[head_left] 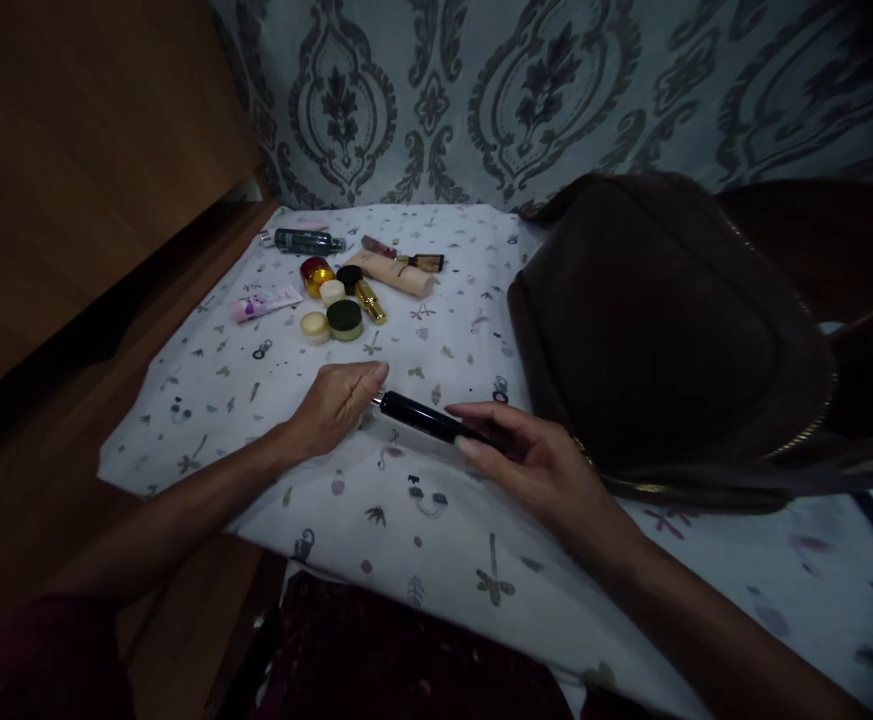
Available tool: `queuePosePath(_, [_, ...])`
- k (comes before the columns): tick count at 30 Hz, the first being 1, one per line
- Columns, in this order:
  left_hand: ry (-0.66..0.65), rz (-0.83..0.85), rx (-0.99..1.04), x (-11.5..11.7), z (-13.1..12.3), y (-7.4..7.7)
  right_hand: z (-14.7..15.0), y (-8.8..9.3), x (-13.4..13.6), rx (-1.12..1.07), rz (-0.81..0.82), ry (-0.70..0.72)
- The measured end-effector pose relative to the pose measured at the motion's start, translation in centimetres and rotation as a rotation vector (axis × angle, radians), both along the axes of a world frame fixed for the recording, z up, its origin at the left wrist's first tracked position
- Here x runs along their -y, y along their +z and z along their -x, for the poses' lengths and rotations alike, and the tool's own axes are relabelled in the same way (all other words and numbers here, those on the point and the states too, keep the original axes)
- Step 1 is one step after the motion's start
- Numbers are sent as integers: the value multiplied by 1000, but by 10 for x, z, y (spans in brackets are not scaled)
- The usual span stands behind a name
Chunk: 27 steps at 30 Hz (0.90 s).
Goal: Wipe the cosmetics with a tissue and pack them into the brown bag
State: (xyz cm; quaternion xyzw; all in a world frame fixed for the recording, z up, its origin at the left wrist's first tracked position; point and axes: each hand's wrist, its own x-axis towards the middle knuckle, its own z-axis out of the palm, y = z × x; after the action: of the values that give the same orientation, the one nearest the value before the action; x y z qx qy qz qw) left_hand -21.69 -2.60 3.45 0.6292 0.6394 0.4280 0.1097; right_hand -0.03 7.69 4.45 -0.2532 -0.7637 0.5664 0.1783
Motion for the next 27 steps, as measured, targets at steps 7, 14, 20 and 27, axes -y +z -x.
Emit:
queuePosePath(7, [-3,14,1,0,-1,1,2,-2,-2,15,-132,32])
queuePosePath(14, [0,30,10,0,-2,2,1,-11,-2,-46,-172,-56])
queuePosePath(20, [-2,17,23,1,-1,3,-1,-2,2,16,-100,-11])
queuePosePath(27, [11,6,76,1,0,2,0,-1,1,-9,-38,-31])
